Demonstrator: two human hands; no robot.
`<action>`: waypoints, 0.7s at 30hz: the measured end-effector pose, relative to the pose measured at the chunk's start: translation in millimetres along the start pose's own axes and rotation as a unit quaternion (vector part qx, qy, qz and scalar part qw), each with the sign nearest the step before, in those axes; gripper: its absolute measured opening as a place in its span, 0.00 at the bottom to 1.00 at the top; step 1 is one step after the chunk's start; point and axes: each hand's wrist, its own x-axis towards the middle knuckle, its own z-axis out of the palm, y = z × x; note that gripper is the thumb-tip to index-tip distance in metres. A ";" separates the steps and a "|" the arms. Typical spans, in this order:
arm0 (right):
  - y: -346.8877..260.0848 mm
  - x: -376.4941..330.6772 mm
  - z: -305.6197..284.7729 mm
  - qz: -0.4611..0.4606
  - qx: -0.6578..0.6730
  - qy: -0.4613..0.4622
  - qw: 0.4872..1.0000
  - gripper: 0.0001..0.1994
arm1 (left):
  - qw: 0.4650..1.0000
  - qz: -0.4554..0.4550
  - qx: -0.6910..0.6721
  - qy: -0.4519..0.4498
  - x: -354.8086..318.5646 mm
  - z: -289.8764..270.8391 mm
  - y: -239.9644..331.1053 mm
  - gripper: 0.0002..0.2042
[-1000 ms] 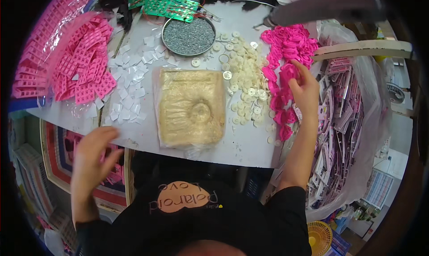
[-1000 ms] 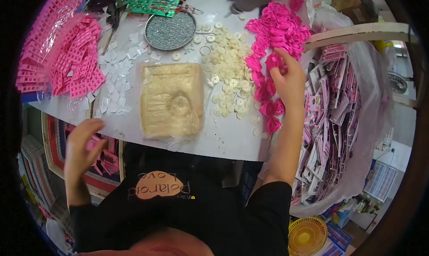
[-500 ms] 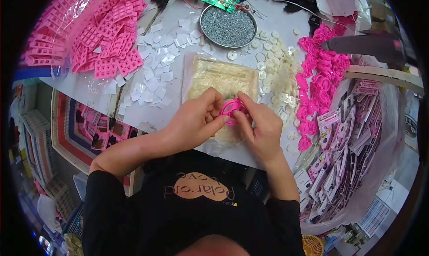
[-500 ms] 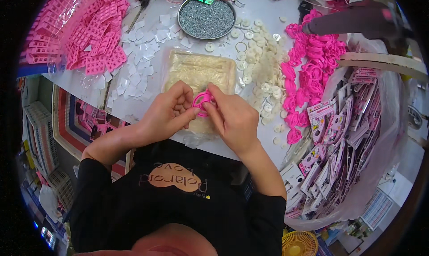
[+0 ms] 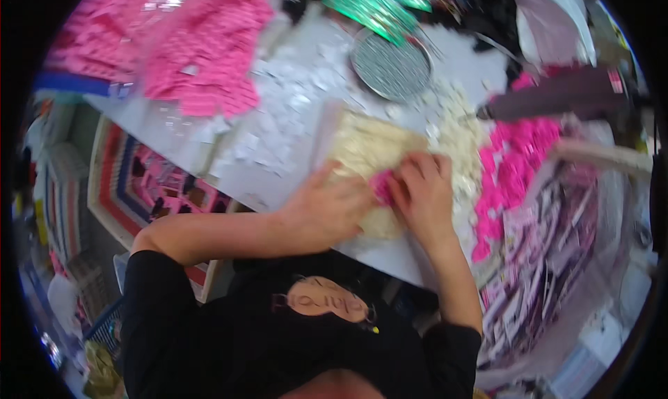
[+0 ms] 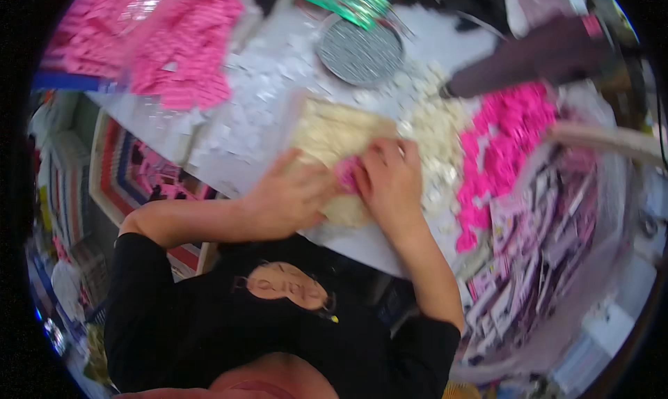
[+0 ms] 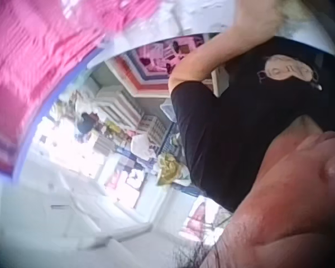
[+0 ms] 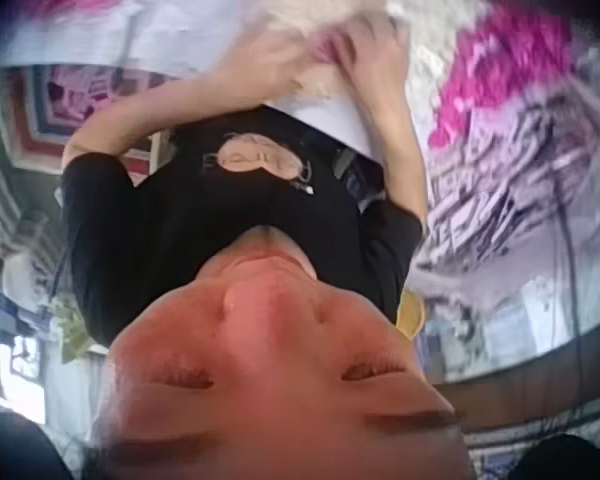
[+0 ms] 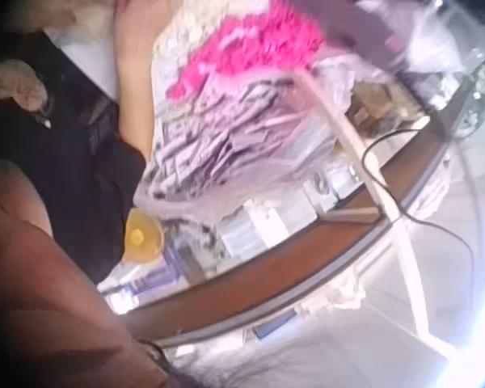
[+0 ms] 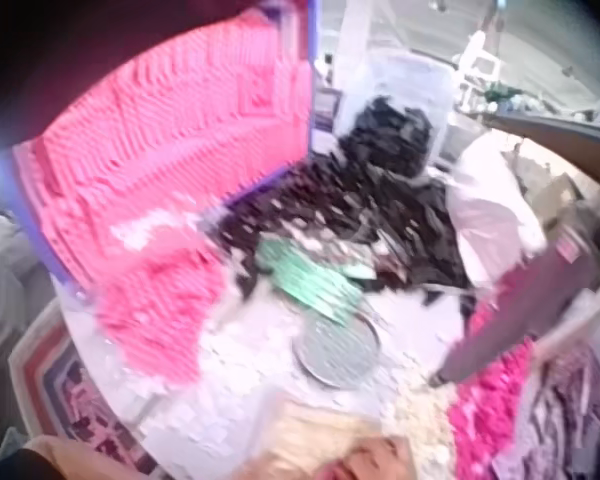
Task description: Assembling the internal electronic components and outer shell of a toy piggy bank using an electric screwdriver.
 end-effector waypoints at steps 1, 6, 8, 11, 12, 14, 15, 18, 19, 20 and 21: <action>-2.2 4.7 0.6 -0.007 -0.005 0.000 1.000 0.10 | 1.000 0.010 0.009 -0.015 -1.8 2.9 -1.5 0.28; -8.5 3.0 0.5 0.026 0.014 0.020 0.999 0.09 | 0.959 0.129 -0.210 -0.142 16.1 -45.8 -51.6 0.29; -11.8 5.7 -1.1 0.026 0.014 0.015 0.999 0.09 | 0.918 -0.001 -0.387 -0.087 16.7 -119.5 -75.0 0.23; -15.5 4.3 -4.2 0.033 0.010 0.003 0.999 0.09 | 0.935 -0.079 0.005 0.344 9.5 -231.8 -136.6 0.07; -15.3 2.0 -4.4 0.035 0.017 0.005 0.999 0.09 | 0.870 -0.145 0.052 0.469 9.3 -263.3 -163.2 0.10; -12.9 1.1 1.4 0.027 0.040 0.015 0.999 0.09 | 0.815 -0.250 0.209 0.479 -13.4 -330.2 -240.9 0.17; -12.4 2.0 3.8 0.013 0.053 0.014 0.998 0.09 | 0.766 -0.263 0.275 0.518 -32.7 -356.6 -298.9 0.13; -6.6 -2.6 1.9 0.026 0.050 0.012 0.998 0.08 | 0.634 -0.293 0.471 0.538 -23.5 -400.0 -352.2 0.08; -5.4 -4.0 1.1 0.030 0.047 0.015 0.998 0.08 | 0.619 -0.326 0.499 0.511 -16.8 -407.7 -362.0 0.09; -4.6 -2.5 0.7 0.030 0.044 0.016 0.998 0.08 | 0.601 -0.355 0.529 0.483 -10.4 -418.6 -370.2 0.10; -4.4 -2.6 -0.7 0.028 0.043 0.016 0.999 0.08 | 0.614 -0.404 0.520 0.436 -8.3 -425.9 -386.3 0.15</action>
